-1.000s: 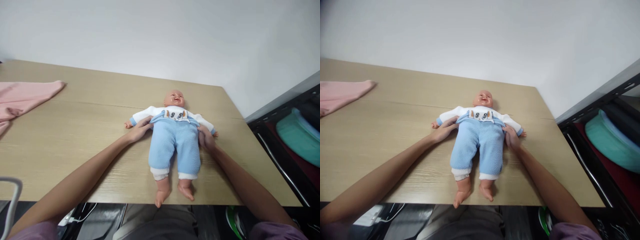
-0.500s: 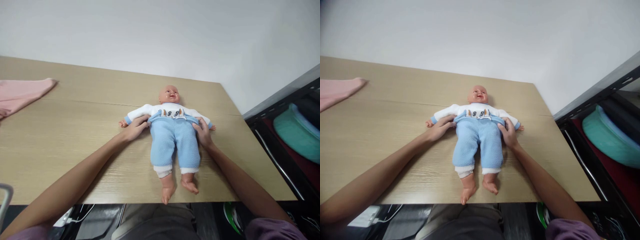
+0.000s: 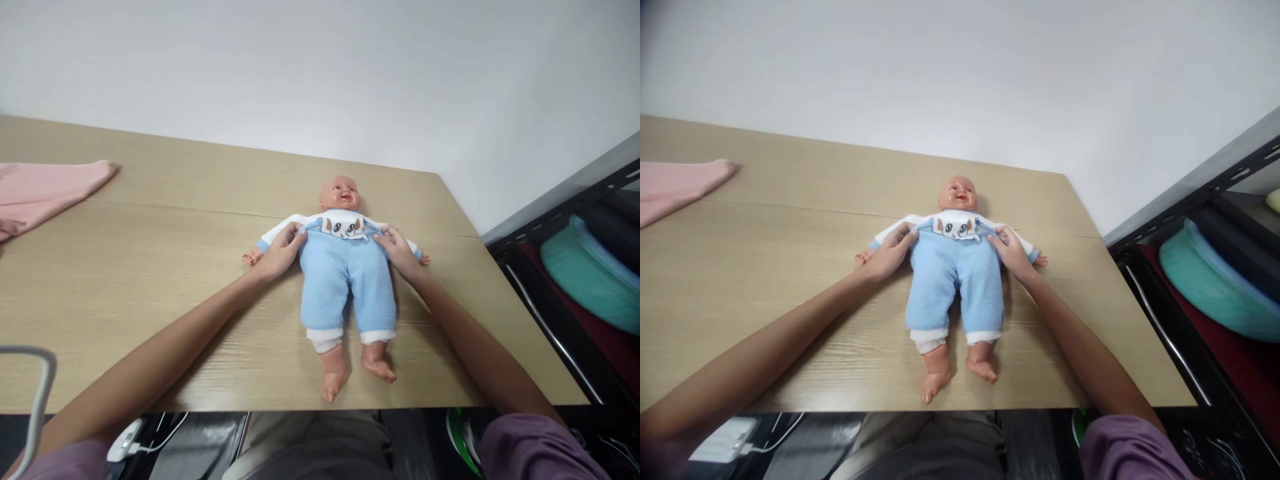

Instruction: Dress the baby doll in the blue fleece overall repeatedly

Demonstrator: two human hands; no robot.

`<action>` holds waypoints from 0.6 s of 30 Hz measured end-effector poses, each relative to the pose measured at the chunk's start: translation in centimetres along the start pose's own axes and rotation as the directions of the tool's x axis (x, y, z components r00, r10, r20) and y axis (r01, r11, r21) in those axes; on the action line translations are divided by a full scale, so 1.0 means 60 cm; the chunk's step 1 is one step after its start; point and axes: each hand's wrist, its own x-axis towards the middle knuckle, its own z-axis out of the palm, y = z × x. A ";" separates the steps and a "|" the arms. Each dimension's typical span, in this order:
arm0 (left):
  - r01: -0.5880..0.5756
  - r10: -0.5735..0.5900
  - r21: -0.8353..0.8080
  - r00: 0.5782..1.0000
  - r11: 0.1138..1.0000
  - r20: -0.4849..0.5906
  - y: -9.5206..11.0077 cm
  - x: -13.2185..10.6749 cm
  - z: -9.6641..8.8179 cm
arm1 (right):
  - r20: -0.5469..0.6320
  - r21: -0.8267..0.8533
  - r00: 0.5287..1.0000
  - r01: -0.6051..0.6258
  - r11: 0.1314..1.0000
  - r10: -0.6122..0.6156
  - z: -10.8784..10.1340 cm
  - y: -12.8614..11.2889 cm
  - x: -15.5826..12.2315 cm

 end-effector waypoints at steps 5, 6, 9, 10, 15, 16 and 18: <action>-0.044 0.039 -0.089 0.998 0.995 -0.054 -0.014 -0.005 0.000 | -0.082 -0.036 0.996 0.031 0.999 -0.034 0.001 0.014 -0.022; -0.064 0.055 -0.102 0.995 0.993 -0.088 -0.018 -0.005 0.000 | -0.106 -0.041 0.993 0.041 0.998 -0.045 0.002 0.013 -0.026; -0.118 0.085 -0.164 0.976 0.979 -0.198 -0.028 -0.003 0.005 | -0.190 -0.051 0.979 0.061 0.997 -0.070 0.004 0.011 -0.030; -0.132 0.090 -0.181 0.970 0.975 -0.226 -0.031 -0.002 0.008 | -0.221 -0.057 0.972 0.065 0.996 -0.076 0.003 0.010 -0.028; -0.172 0.098 -0.231 0.949 0.958 -0.301 -0.036 -0.004 0.019 | -0.313 -0.126 0.935 0.134 0.983 -0.168 0.020 -0.025 -0.009; -0.177 0.101 -0.235 0.947 0.956 -0.305 -0.036 -0.006 0.020 | -0.283 -0.161 0.931 0.190 0.969 -0.230 0.032 -0.044 0.000; -0.187 0.113 -0.224 0.945 0.956 -0.305 -0.034 -0.012 0.021 | -0.125 -0.244 0.913 0.350 0.904 -0.387 0.063 -0.090 0.028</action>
